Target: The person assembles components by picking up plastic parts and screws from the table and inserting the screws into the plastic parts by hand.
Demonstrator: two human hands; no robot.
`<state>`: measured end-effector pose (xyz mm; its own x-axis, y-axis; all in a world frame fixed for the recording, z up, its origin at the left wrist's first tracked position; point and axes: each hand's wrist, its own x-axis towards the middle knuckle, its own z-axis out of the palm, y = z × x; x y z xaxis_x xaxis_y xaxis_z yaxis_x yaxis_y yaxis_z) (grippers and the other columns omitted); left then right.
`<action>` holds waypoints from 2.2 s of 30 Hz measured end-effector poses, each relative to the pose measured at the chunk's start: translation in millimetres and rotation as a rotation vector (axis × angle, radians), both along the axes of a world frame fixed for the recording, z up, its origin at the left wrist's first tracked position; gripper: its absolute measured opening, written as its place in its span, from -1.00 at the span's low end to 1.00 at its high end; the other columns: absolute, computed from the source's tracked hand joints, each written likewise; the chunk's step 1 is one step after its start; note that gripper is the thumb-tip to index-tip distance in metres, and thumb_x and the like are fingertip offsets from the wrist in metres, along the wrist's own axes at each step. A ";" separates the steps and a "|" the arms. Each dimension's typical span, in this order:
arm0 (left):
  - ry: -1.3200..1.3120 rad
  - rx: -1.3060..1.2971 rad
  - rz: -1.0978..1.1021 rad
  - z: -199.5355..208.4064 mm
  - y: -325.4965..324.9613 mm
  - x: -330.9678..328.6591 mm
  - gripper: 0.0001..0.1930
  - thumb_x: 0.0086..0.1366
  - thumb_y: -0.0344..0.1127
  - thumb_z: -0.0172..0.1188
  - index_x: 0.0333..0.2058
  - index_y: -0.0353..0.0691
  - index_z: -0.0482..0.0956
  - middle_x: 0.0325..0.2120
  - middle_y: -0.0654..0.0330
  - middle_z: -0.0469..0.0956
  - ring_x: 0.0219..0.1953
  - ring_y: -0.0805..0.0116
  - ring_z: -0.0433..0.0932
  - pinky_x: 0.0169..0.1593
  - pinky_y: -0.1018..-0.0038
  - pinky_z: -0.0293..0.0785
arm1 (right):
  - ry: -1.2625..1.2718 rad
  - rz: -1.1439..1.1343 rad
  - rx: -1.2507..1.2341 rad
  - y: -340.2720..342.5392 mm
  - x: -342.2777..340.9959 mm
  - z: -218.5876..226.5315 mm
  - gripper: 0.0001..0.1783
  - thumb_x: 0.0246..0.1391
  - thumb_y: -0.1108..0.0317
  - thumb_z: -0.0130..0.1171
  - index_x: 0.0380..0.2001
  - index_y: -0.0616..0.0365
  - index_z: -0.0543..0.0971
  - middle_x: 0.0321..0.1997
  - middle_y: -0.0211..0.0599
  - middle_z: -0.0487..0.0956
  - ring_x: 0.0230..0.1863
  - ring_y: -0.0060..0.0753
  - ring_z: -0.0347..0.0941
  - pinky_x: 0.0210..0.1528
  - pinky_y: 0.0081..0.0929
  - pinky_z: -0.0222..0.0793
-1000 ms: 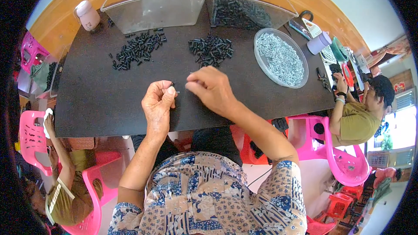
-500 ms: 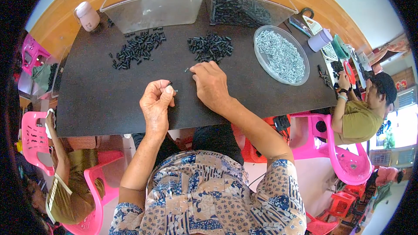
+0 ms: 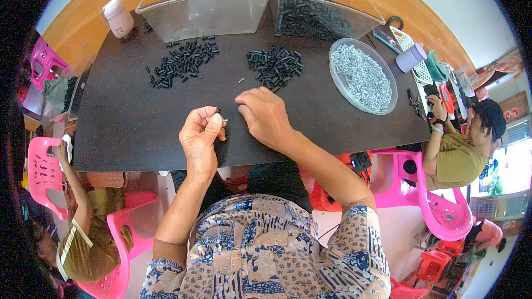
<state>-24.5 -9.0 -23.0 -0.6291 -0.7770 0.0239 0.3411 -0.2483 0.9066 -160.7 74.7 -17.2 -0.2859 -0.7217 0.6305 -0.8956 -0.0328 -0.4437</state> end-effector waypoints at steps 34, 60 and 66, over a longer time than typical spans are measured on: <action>0.006 0.157 -0.164 16.7 -0.6 9.7 -0.87 0.17 -0.55 0.13 -0.28 -0.41 0.52 -0.49 0.14 0.54 -0.57 0.51 0.42 -0.49 0.63 0.36 | 0.283 0.058 -0.114 4.8 36.3 20.8 -0.64 -0.27 0.49 0.11 -0.29 0.37 0.43 -0.26 -0.05 0.45 -0.37 -0.14 0.34 -0.30 -0.31 0.29; -0.131 0.054 -0.280 12.9 -4.4 13.4 -0.88 0.15 -0.49 0.17 -0.31 -0.40 0.54 -0.52 0.15 0.55 -0.60 0.54 0.40 -0.49 0.65 0.35 | 0.215 -0.286 -0.042 40.6 -47.3 8.2 -0.90 -0.16 0.55 0.19 -0.46 0.20 0.57 -0.51 -0.26 0.50 -0.43 -0.22 0.43 -0.38 -0.37 0.33; -0.111 0.028 -0.274 9.6 -3.3 13.2 -0.86 0.15 -0.48 0.18 -0.31 -0.40 0.54 -0.52 0.14 0.55 -0.60 0.55 0.40 -0.49 0.65 0.35 | 0.297 -0.246 -0.041 10.5 -51.9 13.8 -0.87 -0.22 0.56 0.20 -0.48 0.15 0.57 -0.52 -0.29 0.48 -0.43 -0.22 0.40 -0.39 -0.35 0.32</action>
<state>-11.3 -12.3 -13.4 -0.8131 -0.5771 -0.0762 0.1569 -0.3434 0.9260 -212.6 85.2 -3.4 -0.2484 -0.6267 0.7386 -0.9681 0.1869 -0.1671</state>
